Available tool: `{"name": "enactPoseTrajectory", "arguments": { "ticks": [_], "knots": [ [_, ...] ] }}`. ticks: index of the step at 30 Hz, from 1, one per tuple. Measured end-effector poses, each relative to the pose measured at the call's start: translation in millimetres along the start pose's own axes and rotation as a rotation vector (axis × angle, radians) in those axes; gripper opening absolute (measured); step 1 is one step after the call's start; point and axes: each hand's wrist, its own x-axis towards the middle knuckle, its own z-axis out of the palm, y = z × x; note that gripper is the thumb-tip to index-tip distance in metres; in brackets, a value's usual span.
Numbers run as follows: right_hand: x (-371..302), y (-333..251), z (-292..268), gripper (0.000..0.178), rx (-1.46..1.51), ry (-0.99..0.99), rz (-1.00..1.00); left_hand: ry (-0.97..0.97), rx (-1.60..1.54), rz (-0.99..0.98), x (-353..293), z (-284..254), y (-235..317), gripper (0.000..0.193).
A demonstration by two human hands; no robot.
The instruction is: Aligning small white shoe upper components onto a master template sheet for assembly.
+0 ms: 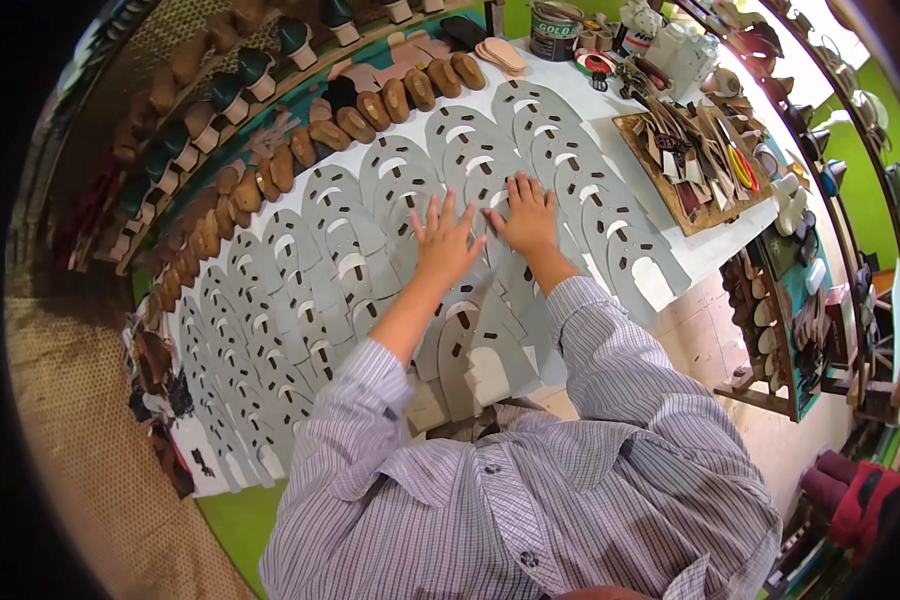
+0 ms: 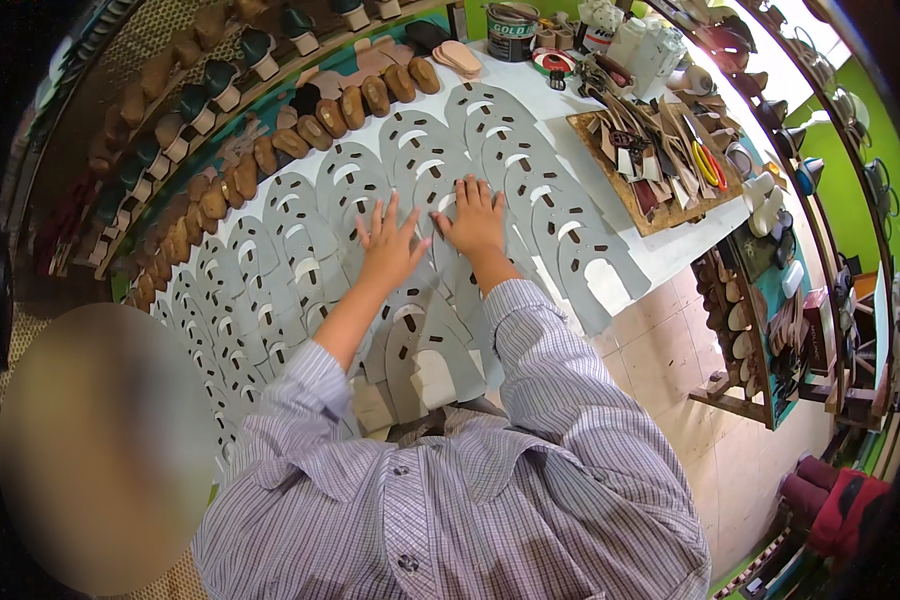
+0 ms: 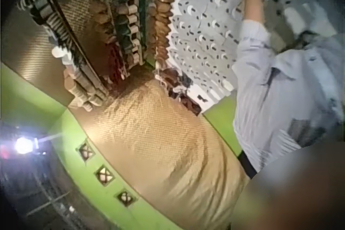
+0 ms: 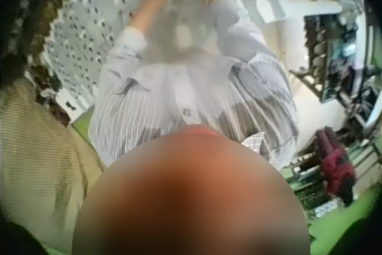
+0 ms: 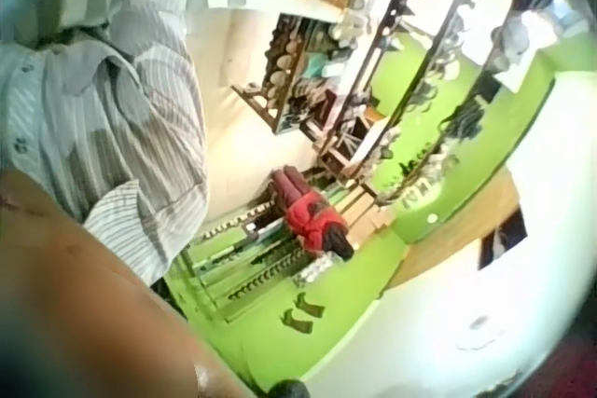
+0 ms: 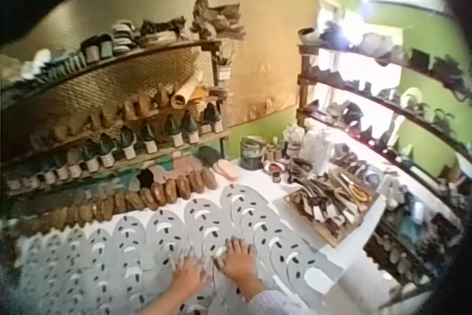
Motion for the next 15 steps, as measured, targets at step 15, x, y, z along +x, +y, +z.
{"name": "enactPoseTrajectory", "arguments": {
  "ticks": [15],
  "knots": [
    [-1,4,2,0.072,-0.076,-0.01,-0.025,-0.119,0.015,-0.501,-261,-63,-17,0.054]
  ]
}}
